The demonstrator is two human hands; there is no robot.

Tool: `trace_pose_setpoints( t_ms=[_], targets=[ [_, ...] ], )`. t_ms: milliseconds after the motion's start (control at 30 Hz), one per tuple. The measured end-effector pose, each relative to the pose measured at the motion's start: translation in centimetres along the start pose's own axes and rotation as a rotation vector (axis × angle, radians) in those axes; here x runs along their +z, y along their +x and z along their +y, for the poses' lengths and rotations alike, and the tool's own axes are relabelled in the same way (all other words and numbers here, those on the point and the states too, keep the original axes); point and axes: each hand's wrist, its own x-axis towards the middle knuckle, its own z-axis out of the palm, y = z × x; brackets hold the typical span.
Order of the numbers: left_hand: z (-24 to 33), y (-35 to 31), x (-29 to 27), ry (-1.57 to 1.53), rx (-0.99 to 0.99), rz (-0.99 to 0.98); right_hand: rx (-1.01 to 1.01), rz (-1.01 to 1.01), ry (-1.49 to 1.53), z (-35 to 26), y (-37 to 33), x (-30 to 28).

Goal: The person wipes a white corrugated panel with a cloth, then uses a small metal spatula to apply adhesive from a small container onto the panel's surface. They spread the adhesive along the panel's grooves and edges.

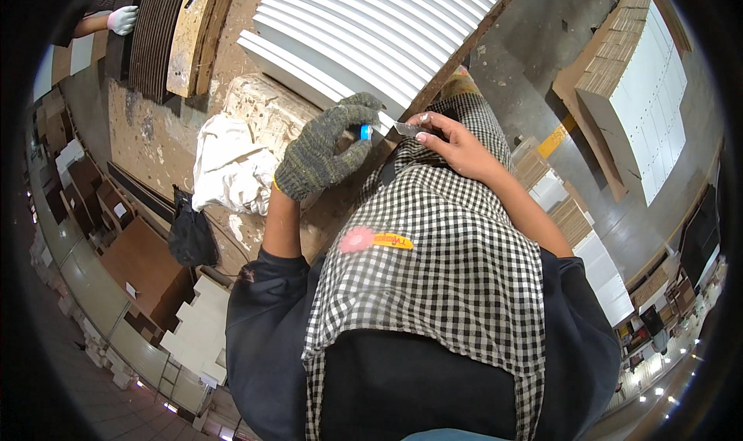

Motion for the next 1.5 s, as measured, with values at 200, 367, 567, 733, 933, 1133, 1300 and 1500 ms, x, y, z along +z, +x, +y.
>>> trace_pose_setpoints(
  t_ms=[200,367,567,733,933,1133,1300,1500],
  targets=[
    [0.4,-0.1,0.1,-0.035,-0.051,0.006,0.049,0.019,-0.017,-0.2,-0.5,-0.2],
    [0.6,0.0,0.1,-0.044,-0.045,0.003,0.026,0.117,-0.073,-1.3,-0.9,0.3],
    [0.3,0.0,0.1,-0.019,-0.005,0.005,-0.234,0.266,-0.667,-2.9,-1.3,0.9],
    [0.2,0.1,0.3,-0.011,0.002,0.025,-0.244,0.308,-0.735,-3.0,-1.4,1.0],
    [0.3,0.0,0.2,-0.026,0.002,0.021,-0.183,0.280,-0.557,-2.4,-1.6,0.7],
    [0.0,-0.1,0.2,-0.015,0.020,0.020,-0.159,0.248,-0.537,-3.2,-1.4,0.8],
    [-0.2,-0.2,0.3,-0.017,0.038,0.032,-0.131,0.245,-0.609,-3.1,-1.4,0.8],
    [0.2,-0.1,0.1,0.007,0.036,0.023,-0.136,0.245,-0.590,-3.4,-1.5,0.8]
  ],
)
